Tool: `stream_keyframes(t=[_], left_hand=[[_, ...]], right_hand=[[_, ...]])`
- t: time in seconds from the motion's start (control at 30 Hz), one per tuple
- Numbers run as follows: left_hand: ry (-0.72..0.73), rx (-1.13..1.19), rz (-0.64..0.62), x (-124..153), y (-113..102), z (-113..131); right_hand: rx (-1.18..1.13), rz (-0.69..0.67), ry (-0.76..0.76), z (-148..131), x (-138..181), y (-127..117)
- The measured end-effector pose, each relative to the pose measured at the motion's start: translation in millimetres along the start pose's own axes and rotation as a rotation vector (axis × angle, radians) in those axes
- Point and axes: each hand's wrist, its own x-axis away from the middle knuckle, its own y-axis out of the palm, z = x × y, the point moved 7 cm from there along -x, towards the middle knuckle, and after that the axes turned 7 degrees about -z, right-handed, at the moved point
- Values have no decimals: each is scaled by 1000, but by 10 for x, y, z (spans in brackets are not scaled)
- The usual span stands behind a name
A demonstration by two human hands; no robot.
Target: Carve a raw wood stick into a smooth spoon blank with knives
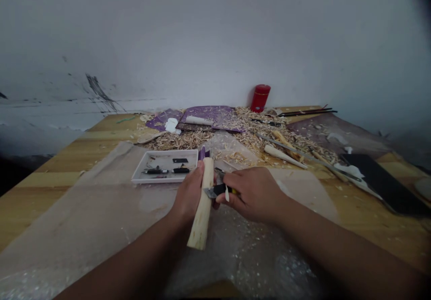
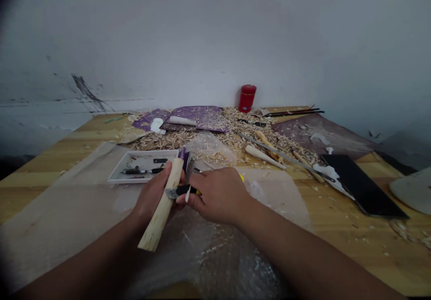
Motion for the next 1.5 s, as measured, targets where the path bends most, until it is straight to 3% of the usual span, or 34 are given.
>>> stream_keyframes(t=[0.1,0.27,0.33,0.57,0.77,1.03,1.3,1.37,1.5], left_hand=[[-6,58,-29,32,77,-18],[55,106,-150,89,264,32],[57,135,-148,72,259,48],[-47,233,-59,-31,122,19],[-38,261,-18,-74,51,-32],[6,124,123,9,-25,-14],[-25,185,-51,57,191,-8],[-60,223,-62,19,173,-17],[-98,238,-11,-26,98,-12]], right_hand=[[12,-1,72,152,-30,-3],[7,32,366,699,-48,-44],[-19,44,410,768,-35,-62],[-53,26,118,245,-12,-29],[-6,0,-1,44,-5,21],[47,8,45,28,0,10],[81,42,430,709,-18,-98],[45,41,389,656,-17,-94],[-16,-1,165,296,-16,-33]])
